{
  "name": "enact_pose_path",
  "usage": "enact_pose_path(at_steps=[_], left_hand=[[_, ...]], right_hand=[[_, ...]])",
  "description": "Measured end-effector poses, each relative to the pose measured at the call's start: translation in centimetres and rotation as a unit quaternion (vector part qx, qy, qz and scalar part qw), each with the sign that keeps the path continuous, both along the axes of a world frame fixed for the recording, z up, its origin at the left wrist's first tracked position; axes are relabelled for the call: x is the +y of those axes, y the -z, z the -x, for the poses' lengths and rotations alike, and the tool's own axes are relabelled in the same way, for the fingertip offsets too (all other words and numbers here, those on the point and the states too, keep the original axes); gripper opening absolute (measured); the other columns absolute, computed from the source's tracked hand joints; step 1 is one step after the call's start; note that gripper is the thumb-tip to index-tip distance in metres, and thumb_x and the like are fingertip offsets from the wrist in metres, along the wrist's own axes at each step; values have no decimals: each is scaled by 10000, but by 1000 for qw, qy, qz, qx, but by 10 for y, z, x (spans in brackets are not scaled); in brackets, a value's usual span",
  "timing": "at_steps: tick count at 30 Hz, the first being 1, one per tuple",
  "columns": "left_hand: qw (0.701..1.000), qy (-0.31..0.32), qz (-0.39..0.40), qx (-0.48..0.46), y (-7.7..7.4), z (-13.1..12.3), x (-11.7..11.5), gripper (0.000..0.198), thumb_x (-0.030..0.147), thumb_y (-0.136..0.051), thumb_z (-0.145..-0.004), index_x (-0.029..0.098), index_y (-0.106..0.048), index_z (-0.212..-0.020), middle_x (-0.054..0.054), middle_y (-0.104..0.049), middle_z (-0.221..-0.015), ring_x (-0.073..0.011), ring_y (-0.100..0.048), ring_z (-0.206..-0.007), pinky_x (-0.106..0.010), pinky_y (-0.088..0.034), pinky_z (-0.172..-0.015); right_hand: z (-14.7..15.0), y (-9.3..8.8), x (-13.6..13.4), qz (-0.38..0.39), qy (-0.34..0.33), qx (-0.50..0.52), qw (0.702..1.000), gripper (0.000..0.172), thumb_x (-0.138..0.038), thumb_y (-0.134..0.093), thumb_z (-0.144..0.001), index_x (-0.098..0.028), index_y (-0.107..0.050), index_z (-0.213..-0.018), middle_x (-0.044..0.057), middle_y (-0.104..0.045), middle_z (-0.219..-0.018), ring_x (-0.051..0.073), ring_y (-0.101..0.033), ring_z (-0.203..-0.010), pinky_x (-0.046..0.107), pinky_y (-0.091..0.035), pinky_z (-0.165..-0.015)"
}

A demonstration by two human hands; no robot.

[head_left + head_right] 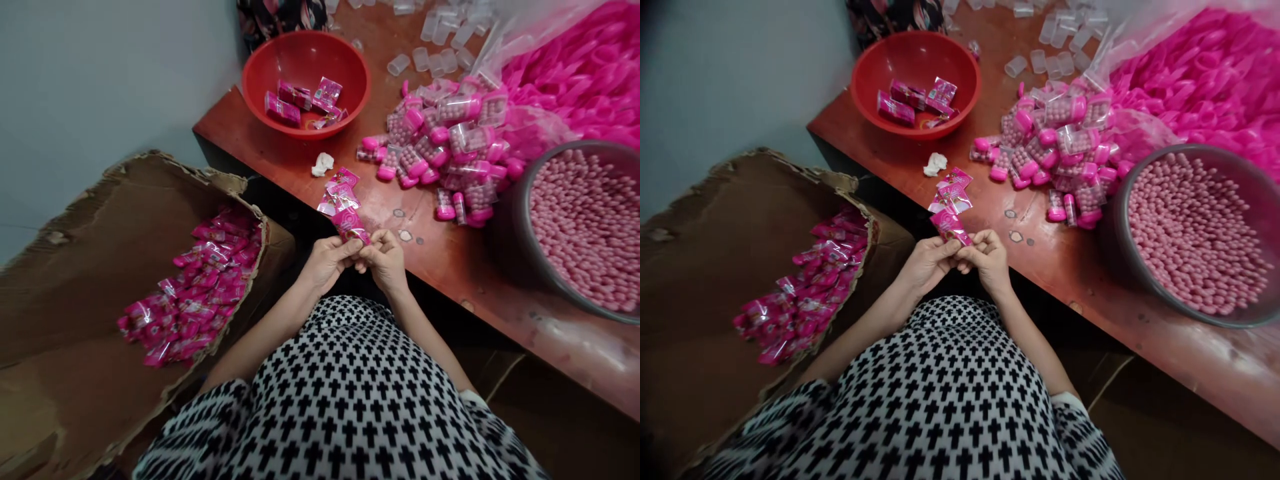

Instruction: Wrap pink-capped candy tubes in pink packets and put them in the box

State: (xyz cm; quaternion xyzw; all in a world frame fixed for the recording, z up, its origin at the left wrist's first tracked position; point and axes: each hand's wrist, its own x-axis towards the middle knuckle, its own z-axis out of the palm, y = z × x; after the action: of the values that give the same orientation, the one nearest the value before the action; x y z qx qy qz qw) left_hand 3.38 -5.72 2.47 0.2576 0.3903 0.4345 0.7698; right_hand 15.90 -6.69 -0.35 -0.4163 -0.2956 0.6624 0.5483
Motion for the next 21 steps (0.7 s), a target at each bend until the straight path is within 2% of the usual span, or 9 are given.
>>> enact_pose_path(at_steps=[3,6,8,10,11,14,16,18,21], left_hand=[[978,-191,-60,50,-11,30,-9,359,507,-724,-687,188,-657,-837,-65,-715,-893,-194,-674,-821,-337,-545,-730],[934,-319,-114,113,-14,60,-16,616,749,-349,-797,241,-625,-1010,-79,-697,-1086,-207,-652,-1008,-362,-537,-833],[925,-316,-123,169,-8,68,-10,666,753,-280,-812,237,-600,-1084,-102,-685,-1113,-215,-656,-1009,-375,-535,-839],[920,-272,-142,244,3,63,11,582,674,-420,-822,217,-584,-1144,-127,-670,-1131,-228,-656,-1004,-387,-522,-860],[903,-256,-172,301,10,57,27,548,627,-499,-810,206,-592,-1147,-135,-659,-1144,-233,-647,-1016,-385,-507,-881],[787,-231,-286,496,33,38,91,489,530,-590,-794,182,-623,-1136,-153,-606,-1197,-268,-550,-1157,-402,-417,-988],[722,-210,-310,583,48,30,133,418,464,-611,-798,179,-647,-1101,-164,-610,-1147,-304,-535,-1144,-447,-399,-977],[681,-184,-324,630,61,26,163,287,366,-599,-821,189,-677,-1033,-157,-636,-1063,-315,-542,-1098,-472,-397,-949],[661,-183,-333,647,71,28,185,173,282,-586,-829,199,-699,-930,-132,-661,-986,-299,-551,-1035,-471,-399,-931]], right_hand=[[4,-4,1,-25,-27,6,999,422,-358,-790,-632,-221,-446,-834,-37,-706,-602,118,-613,-405,174,-458,-359],[2,-6,1,-7,-9,-14,1000,363,-381,-748,-686,-213,-451,-810,-13,-718,-620,108,-609,-409,161,-444,-359],[1,-5,1,13,5,-37,999,338,-403,-724,-714,-207,-456,-773,-18,-706,-598,97,-600,-405,154,-438,-363],[2,-4,1,24,9,-54,998,333,-434,-706,-731,-200,-470,-757,-19,-700,-595,87,-591,-404,151,-435,-366],[3,-4,0,27,7,-60,998,334,-445,-702,-734,-198,-479,-755,-18,-699,-596,84,-588,-405,151,-437,-369],[7,-4,-4,35,-5,-76,996,335,-450,-711,-726,-193,-498,-742,-13,-698,-596,84,-591,-411,155,-443,-379],[7,-5,-6,40,-10,-84,996,325,-441,-715,-725,-191,-507,-734,-11,-700,-602,87,-596,-418,160,-451,-386],[5,-7,-8,44,-6,-90,995,312,-431,-711,-732,-190,-513,-733,-9,-701,-606,88,-599,-424,163,-454,-392],[-1,-8,-8,48,18,-98,994,300,-420,-706,-741,-187,-517,-731,-9,-698,-603,85,-594,-427,161,-449,-394]])
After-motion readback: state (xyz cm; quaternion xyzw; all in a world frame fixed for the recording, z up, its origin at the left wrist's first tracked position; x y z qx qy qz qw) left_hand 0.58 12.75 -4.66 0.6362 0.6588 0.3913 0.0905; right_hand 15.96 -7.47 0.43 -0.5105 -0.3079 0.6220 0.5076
